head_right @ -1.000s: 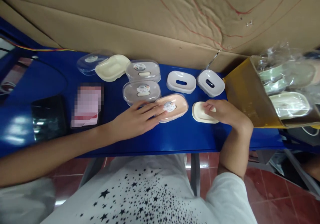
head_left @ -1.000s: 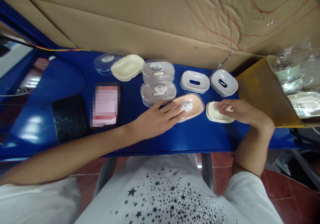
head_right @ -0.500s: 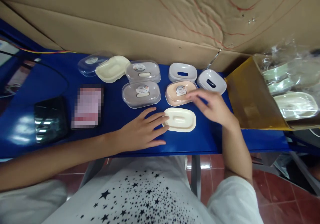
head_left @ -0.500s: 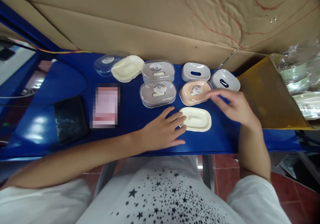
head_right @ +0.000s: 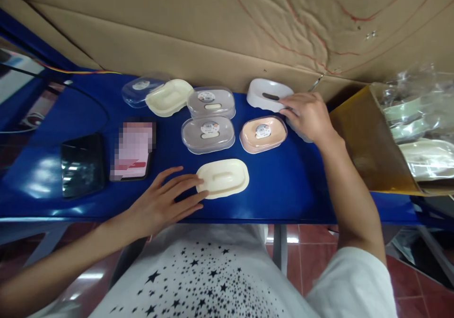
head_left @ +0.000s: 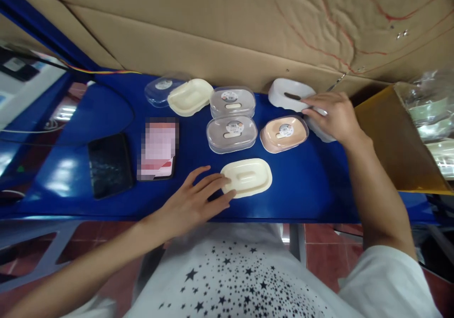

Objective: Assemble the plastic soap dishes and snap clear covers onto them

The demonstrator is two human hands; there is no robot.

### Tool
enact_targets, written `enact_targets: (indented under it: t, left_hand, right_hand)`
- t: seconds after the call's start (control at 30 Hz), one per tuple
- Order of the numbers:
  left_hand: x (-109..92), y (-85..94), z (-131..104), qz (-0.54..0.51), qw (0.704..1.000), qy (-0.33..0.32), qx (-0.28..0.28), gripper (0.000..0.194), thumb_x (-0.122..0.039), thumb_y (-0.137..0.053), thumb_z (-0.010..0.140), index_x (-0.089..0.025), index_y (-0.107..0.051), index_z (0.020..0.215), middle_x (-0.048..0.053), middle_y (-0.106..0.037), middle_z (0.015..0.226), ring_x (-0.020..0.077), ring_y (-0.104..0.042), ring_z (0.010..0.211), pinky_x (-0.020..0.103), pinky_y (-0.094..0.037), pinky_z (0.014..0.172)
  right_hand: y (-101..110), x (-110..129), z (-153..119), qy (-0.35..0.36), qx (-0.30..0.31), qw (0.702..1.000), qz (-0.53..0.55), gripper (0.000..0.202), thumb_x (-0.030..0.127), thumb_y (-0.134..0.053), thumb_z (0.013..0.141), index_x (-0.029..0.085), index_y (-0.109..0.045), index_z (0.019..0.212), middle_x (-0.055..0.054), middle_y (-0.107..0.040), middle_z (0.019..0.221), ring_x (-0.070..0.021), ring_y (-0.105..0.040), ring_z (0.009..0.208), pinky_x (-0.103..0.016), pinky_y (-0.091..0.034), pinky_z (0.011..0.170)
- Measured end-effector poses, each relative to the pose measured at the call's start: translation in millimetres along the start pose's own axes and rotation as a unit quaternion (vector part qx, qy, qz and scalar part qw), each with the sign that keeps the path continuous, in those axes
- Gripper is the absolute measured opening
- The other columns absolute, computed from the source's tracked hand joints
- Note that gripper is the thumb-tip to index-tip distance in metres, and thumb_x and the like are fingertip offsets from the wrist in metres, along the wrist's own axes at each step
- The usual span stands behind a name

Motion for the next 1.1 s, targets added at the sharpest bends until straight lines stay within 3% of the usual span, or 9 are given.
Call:
enact_targets:
  t: [0.1, 0.23, 0.33, 0.43, 0.6, 0.87, 1.0, 1.1]
  left_hand:
    - [7.7, 4.1, -4.9, -0.009, 0.998, 0.013, -0.059, 0.054, -0.024, -0.088, 0.094, -0.026, -0.065, 0.142, 0.017, -0.061, 0.155, 0.0364, -0.060, 0.148, 0.062, -0.053, 0.124]
    - [7.9, 7.5, -2.4, -0.020, 0.992, -0.036, -0.116, 0.057, -0.028, -0.091, 0.091, -0.028, -0.065, 0.142, 0.014, -0.041, 0.174, 0.0381, -0.050, 0.158, 0.064, -0.051, 0.127]
    - [3.1, 2.6, 2.6, 0.001, 0.997, -0.057, -0.056, 0.055, -0.033, -0.087, 0.096, -0.025, -0.065, 0.145, 0.017, -0.053, 0.163, 0.0387, -0.055, 0.154, 0.063, -0.054, 0.125]
    - [1.1, -3.1, 5.4, 0.019, 0.998, -0.059, -0.013, 0.044, -0.030, -0.082, 0.100, -0.020, -0.067, 0.141, 0.019, -0.065, 0.151, 0.0380, -0.061, 0.148, 0.061, -0.057, 0.121]
    - [4.8, -9.2, 6.8, 0.017, 0.998, -0.055, -0.023, 0.036, -0.023, -0.077, 0.103, -0.017, -0.067, 0.137, 0.019, -0.070, 0.144, 0.0358, -0.067, 0.140, 0.054, -0.063, 0.114]
    - [5.9, -18.3, 16.6, 0.051, 0.995, -0.069, 0.047, 0.030, -0.013, -0.068, 0.105, -0.018, -0.068, 0.135, 0.014, -0.074, 0.139, 0.0303, -0.068, 0.137, 0.055, -0.056, 0.121]
    - [6.1, -8.1, 28.6, 0.058, 0.993, -0.089, 0.053, 0.021, -0.024, -0.065, 0.111, -0.018, -0.070, 0.131, 0.011, -0.078, 0.129, 0.0275, -0.073, 0.127, 0.053, -0.056, 0.119]
    - [16.1, 15.6, 37.0, 0.052, 0.995, -0.089, 0.005, 0.023, -0.029, -0.065, 0.111, -0.019, -0.070, 0.132, 0.010, -0.079, 0.129, 0.0260, -0.075, 0.123, 0.051, -0.058, 0.116]
  right_hand:
    - [25.5, 63.6, -42.2, 0.049, -0.093, 0.994, 0.039, 0.032, 0.037, -0.067, 0.110, 0.031, -0.077, 0.140, -0.005, -0.081, 0.137, -0.0338, -0.076, 0.128, -0.056, -0.055, 0.112]
    - [6.7, 143.9, -98.4, 0.155, -0.006, 0.985, 0.070, 0.067, 0.018, -0.068, 0.108, 0.046, -0.050, 0.166, 0.005, -0.078, 0.144, -0.0271, -0.076, 0.130, -0.051, -0.061, 0.108]
    - [-22.3, 166.8, -118.2, 0.172, 0.058, 0.980, 0.079, 0.078, 0.012, -0.062, 0.109, 0.044, -0.034, 0.175, 0.004, -0.075, 0.149, -0.0249, -0.073, 0.136, -0.051, -0.061, 0.113]
    - [-37.8, 169.0, -120.3, 0.181, 0.059, 0.978, 0.085, 0.076, 0.011, -0.059, 0.110, 0.038, -0.033, 0.176, 0.000, -0.075, 0.150, -0.0245, -0.071, 0.139, -0.050, -0.061, 0.115]
    - [-39.7, 164.3, -118.4, 0.179, 0.040, 0.980, 0.077, 0.065, 0.011, -0.061, 0.110, 0.033, -0.048, 0.169, -0.003, -0.076, 0.148, -0.0247, -0.070, 0.138, -0.048, -0.062, 0.114]
    - [-43.5, 168.8, -120.8, 0.212, 0.014, 0.977, 0.011, 0.026, 0.017, -0.066, 0.109, 0.018, -0.077, 0.133, -0.008, -0.084, 0.128, -0.0241, -0.076, 0.122, -0.045, -0.062, 0.108]
    - [-22.4, 156.6, -98.1, 0.215, -0.006, 0.975, 0.051, 0.026, 0.027, -0.068, 0.110, 0.019, -0.075, 0.134, -0.007, -0.084, 0.128, -0.0222, -0.078, 0.121, -0.043, -0.059, 0.109]
    - [-7.7, 129.5, -69.3, 0.174, -0.036, 0.981, 0.076, 0.029, 0.023, -0.065, 0.111, 0.021, -0.073, 0.139, -0.009, -0.082, 0.133, -0.0252, -0.076, 0.129, -0.045, -0.057, 0.111]
Point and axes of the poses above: each hand's wrist, its own z-axis towards the middle knuckle, its own y-axis out of the back of the hand, x = y × z, the point moved 3 cm from there along z, towards the middle knuckle
